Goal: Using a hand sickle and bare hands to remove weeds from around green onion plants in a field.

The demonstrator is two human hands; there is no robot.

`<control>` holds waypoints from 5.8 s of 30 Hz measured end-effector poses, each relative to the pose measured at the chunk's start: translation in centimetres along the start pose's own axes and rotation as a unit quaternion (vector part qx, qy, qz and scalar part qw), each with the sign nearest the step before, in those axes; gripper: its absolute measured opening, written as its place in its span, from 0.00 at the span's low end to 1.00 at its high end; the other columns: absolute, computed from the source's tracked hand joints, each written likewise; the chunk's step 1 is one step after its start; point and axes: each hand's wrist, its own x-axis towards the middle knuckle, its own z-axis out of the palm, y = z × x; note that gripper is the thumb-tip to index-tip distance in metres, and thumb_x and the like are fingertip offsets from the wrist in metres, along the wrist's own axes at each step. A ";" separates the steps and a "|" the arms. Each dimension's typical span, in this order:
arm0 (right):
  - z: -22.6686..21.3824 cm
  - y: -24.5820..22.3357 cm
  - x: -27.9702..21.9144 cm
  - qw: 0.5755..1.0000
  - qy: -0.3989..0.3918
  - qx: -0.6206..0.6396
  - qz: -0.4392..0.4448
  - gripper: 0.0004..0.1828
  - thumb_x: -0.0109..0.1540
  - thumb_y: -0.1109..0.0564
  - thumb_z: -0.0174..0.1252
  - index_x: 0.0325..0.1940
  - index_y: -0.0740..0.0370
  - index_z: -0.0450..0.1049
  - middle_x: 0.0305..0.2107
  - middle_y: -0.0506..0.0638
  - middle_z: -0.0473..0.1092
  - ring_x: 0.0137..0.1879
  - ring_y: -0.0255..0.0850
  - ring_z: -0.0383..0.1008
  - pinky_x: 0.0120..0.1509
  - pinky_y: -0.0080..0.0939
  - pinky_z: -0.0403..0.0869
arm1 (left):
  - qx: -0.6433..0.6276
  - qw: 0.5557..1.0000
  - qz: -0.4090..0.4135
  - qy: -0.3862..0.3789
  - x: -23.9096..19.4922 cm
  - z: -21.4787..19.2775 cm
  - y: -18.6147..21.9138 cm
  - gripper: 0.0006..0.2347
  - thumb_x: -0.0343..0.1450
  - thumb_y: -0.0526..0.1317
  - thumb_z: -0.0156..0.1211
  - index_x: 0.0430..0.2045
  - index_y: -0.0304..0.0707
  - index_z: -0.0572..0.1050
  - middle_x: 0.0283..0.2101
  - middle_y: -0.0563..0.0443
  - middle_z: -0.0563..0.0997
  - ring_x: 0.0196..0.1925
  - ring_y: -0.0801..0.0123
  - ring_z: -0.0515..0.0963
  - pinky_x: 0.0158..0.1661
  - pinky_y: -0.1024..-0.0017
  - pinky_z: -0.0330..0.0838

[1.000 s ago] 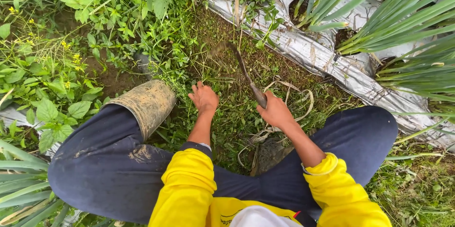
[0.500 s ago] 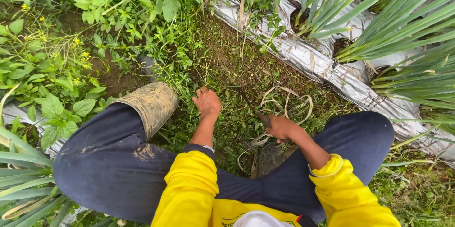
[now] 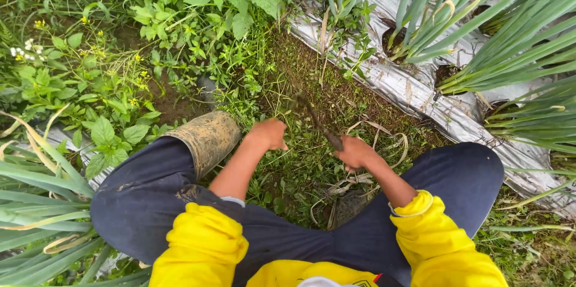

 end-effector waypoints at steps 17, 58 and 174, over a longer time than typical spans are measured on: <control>3.3 -2.8 -5.1 0.916 0.058 0.382 -0.108 0.15 0.65 0.63 0.57 0.53 0.76 0.66 0.29 0.64 0.72 0.20 0.40 0.76 0.19 0.38 0.80 | 0.025 0.982 0.085 0.165 -15.3 -12.9 5.8 0.35 0.75 0.32 0.54 0.76 0.46 0.43 0.77 0.34 0.48 0.62 0.41 0.75 0.62 0.40 0.65; 4.9 -4.1 -5.1 0.875 0.027 0.443 -0.193 0.09 0.63 0.66 0.61 0.43 0.75 0.71 0.23 0.61 0.71 0.15 0.41 0.73 0.14 0.39 0.77 | 0.036 0.980 -0.061 0.186 -9.2 -7.4 3.8 0.41 0.72 0.25 0.47 0.76 0.55 0.29 0.75 0.22 0.27 0.46 0.50 0.84 0.56 0.24 0.63; 3.7 -1.3 -4.6 0.891 0.432 0.121 -0.072 0.21 0.58 0.57 0.70 0.53 0.54 0.73 0.43 0.57 0.76 0.46 0.61 0.80 0.49 0.66 0.77 | 0.168 0.729 0.307 0.588 -8.4 -8.9 3.8 0.26 0.73 0.48 0.47 0.71 0.59 0.61 0.47 0.53 0.86 0.73 0.59 0.66 0.65 0.39 0.48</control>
